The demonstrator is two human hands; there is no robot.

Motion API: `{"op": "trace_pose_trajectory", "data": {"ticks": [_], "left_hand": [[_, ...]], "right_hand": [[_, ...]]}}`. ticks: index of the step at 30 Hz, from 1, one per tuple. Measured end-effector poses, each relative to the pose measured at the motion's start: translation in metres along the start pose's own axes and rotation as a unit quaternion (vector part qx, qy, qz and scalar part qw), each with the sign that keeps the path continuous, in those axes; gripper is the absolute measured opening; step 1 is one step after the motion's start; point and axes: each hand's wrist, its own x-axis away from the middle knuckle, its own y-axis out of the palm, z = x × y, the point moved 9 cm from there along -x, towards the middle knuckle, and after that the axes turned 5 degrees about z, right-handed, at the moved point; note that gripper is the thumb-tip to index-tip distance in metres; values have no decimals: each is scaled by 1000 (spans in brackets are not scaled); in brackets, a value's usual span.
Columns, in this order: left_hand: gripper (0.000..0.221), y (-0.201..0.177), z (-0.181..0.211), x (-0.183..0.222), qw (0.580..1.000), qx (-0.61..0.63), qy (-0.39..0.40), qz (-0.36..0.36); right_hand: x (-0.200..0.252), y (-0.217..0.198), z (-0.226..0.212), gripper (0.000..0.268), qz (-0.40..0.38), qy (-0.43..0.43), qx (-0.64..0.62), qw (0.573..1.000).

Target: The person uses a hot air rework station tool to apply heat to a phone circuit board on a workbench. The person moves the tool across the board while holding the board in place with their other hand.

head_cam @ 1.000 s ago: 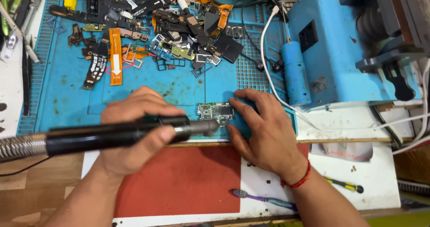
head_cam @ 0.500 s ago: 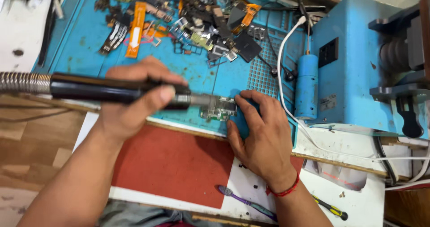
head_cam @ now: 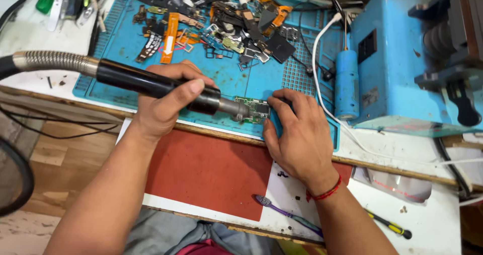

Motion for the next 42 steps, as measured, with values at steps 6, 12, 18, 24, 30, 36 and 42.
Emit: {"op": "trace_pose_trajectory", "data": {"ticks": [6,12,18,24,30,36,42], "left_hand": [[29,4,0,-2,999,-32,26,-25],[27,0,1,-5,997,-62,26,33],[27,-1,10,-9,998,-17,39,49],[28,8,21,2,988,-106,110,-2],[29,16,29,4,982,-123,141,-30],[29,14,29,3,979,-117,166,-18],[31,14,28,1,980,-128,149,-21]], "right_hand": [[4,0,1,30,35,-15,6,999],[-3,0,-2,33,16,0,5,1000],[-10,1,-5,34,12,8,11,1000],[-4,4,-1,36,-9,3,16,1000],[-3,2,0,33,-10,12,8,1000],[-3,4,-3,33,-14,11,15,1000],[-2,5,1,34,-28,16,4,999]]}}
